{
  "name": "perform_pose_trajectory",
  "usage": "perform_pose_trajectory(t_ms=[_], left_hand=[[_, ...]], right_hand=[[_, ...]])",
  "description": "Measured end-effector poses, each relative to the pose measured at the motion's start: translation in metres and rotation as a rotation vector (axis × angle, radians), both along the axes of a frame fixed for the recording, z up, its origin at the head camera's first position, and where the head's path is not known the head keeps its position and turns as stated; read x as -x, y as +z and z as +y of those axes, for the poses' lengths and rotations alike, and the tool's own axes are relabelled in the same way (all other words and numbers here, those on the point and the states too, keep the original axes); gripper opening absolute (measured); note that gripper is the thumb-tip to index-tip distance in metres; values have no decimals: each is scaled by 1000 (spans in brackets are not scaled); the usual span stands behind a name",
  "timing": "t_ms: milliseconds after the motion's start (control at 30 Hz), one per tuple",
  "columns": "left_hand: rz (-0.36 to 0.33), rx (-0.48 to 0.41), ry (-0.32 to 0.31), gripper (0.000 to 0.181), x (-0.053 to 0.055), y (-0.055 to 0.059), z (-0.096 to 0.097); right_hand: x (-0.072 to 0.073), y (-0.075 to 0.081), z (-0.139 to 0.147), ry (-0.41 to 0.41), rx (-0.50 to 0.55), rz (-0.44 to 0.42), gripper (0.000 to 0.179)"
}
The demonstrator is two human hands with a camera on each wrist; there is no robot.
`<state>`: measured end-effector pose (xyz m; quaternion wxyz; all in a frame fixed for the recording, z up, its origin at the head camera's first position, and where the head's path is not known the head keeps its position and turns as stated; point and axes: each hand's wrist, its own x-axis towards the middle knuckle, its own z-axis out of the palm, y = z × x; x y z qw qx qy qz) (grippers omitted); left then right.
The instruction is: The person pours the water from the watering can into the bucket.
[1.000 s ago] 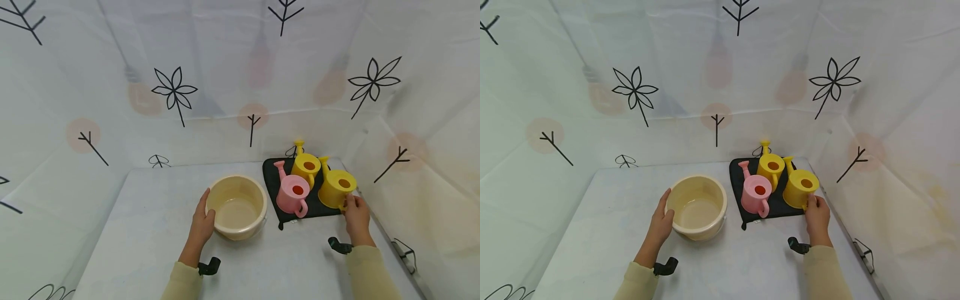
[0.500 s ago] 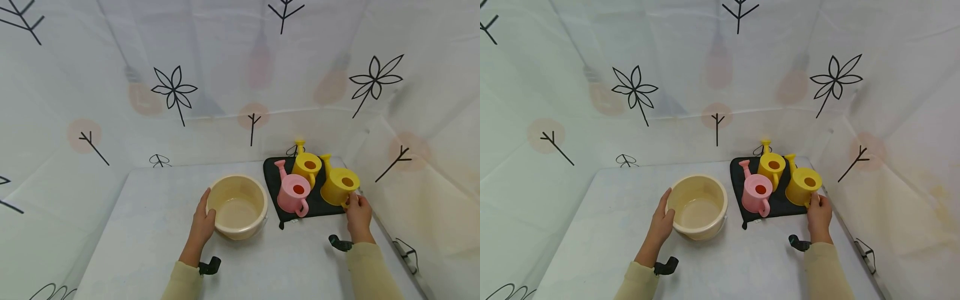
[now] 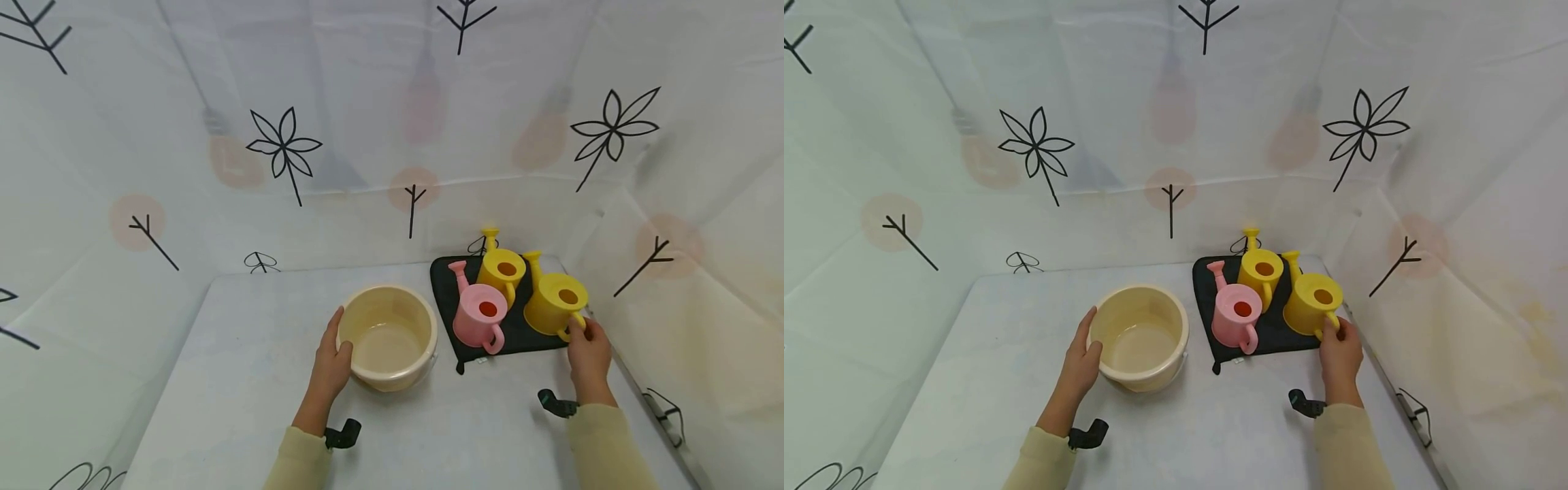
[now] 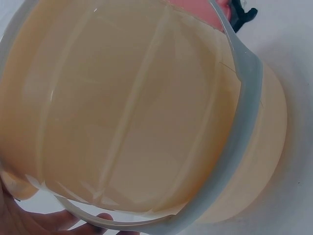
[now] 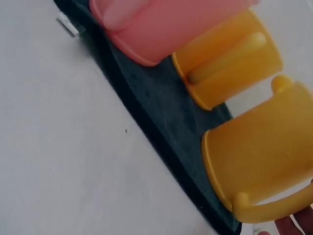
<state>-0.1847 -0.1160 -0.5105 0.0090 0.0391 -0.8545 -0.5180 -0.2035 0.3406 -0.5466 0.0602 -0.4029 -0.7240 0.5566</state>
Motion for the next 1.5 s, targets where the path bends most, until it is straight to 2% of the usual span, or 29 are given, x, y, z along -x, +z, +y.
perform_pose_trajectory(t_ms=[233,367,500,633,867,1133,1333,1500], left_hand=[[-3,3,4,62,0,1,0],[0,11,1,62,0,0,1],[7,6,1,62,1,0,0],[9,5,3,62,1,0,0],[3,11,2,61,0,0,0],[4,1,1,61,0,0,0],[1,5,6,62,-1,0,0],[-3,10,7,62,0,1,0]], right_hand=[[-5,8,-10,-71,7,48,53],[-9,12,-16,-111,-70,72,49],[-10,16,-23,-149,-196,116,44],[-10,20,-28,-155,-279,155,43],[-8,30,-35,-140,-278,237,43],[-2,42,-46,-101,-258,286,41],[5,44,-51,-70,-274,331,39],[11,43,-54,-23,-291,321,38]])
